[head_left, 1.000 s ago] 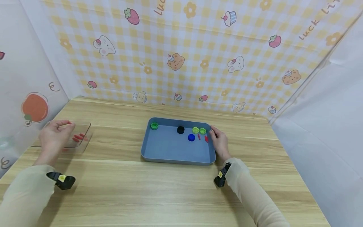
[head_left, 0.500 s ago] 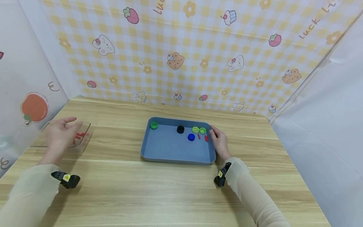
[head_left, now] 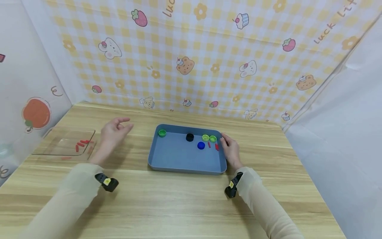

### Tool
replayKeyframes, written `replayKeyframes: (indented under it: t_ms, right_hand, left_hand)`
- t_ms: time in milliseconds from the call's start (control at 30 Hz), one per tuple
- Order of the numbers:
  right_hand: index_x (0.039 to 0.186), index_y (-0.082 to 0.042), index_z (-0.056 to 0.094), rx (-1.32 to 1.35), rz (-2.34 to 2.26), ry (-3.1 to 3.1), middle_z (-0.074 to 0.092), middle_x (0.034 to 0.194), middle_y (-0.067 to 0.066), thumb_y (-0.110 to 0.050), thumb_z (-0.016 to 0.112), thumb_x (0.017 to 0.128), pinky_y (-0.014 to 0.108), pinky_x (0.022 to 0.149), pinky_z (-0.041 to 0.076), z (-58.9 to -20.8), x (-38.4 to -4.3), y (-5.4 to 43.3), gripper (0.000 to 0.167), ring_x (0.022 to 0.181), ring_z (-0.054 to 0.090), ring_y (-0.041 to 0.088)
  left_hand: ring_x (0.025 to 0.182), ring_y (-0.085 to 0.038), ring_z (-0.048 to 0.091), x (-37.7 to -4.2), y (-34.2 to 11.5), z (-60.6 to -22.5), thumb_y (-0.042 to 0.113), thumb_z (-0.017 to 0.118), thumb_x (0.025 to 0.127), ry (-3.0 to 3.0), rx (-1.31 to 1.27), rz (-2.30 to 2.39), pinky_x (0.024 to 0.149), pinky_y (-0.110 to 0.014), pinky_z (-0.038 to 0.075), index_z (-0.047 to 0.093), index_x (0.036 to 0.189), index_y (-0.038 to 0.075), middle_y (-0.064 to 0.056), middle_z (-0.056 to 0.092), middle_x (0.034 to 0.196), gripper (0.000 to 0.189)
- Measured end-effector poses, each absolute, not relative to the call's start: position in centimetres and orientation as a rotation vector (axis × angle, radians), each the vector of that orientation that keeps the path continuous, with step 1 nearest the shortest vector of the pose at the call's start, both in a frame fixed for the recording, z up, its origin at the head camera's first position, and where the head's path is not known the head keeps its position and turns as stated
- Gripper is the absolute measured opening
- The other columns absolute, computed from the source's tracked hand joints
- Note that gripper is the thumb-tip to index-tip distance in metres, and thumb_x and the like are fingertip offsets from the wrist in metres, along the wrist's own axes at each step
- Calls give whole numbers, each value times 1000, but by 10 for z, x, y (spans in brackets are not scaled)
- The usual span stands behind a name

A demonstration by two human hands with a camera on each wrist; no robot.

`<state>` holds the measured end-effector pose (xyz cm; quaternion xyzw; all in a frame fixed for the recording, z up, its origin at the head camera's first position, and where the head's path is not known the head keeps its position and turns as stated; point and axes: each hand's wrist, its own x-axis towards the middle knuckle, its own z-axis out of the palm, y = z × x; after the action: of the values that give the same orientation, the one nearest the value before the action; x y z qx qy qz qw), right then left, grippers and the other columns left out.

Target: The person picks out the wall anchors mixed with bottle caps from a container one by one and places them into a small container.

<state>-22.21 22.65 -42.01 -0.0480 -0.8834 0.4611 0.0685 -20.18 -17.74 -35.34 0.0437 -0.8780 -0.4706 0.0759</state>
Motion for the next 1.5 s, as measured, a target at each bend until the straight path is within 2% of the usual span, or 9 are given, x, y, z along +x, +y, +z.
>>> replayKeyframes:
  t_ms: [233,500,833,1100,1300,1500]
  right_hand:
    - [134,-3,50,-157,1400,-2665,51,136,16,-14,48,99,40,99,42,-421,-221,228,37,124,50,27]
    - [133,-4,52,-169,1403,-2654,53,134,16,-15,49,99,40,98,43,-421,-222,227,37,122,52,26]
    - [134,-3,51,-144,1419,-2643,51,136,15,-15,48,99,40,102,40,-423,-224,228,37,127,47,27]
    - [133,-3,52,-140,1409,-2633,52,135,16,-13,49,98,41,100,41,-423,-224,228,36,125,49,27]
    - [133,-3,53,-131,1384,-2633,54,133,16,-12,49,98,41,98,43,-424,-225,229,36,122,52,28]
    - [132,-2,53,-133,1371,-2637,54,132,17,-12,50,98,41,97,44,-424,-225,229,36,121,52,29]
  left_hand:
    - [50,-7,41,-214,-123,-362,27,61,91,-2622,25,-1559,44,-22,35,58,123,6,2,48,66,38]
    - [48,-10,36,-220,-77,-374,24,64,90,-2589,-46,-1671,44,-22,29,60,119,5,3,40,59,35]
    - [49,-12,37,-218,-53,-379,23,64,90,-2595,-99,-1700,46,-22,30,61,118,3,3,39,59,34]
    - [49,-13,39,-218,-35,-384,25,65,89,-2641,-118,-1651,49,-26,32,63,117,8,2,43,59,33]
    - [49,-13,40,-219,-19,-390,25,65,89,-2642,-140,-1709,48,-25,32,63,117,7,1,43,59,34]
    - [49,-13,40,-219,-2,-394,24,67,88,-2652,-146,-1679,50,-25,32,65,112,9,1,45,58,29]
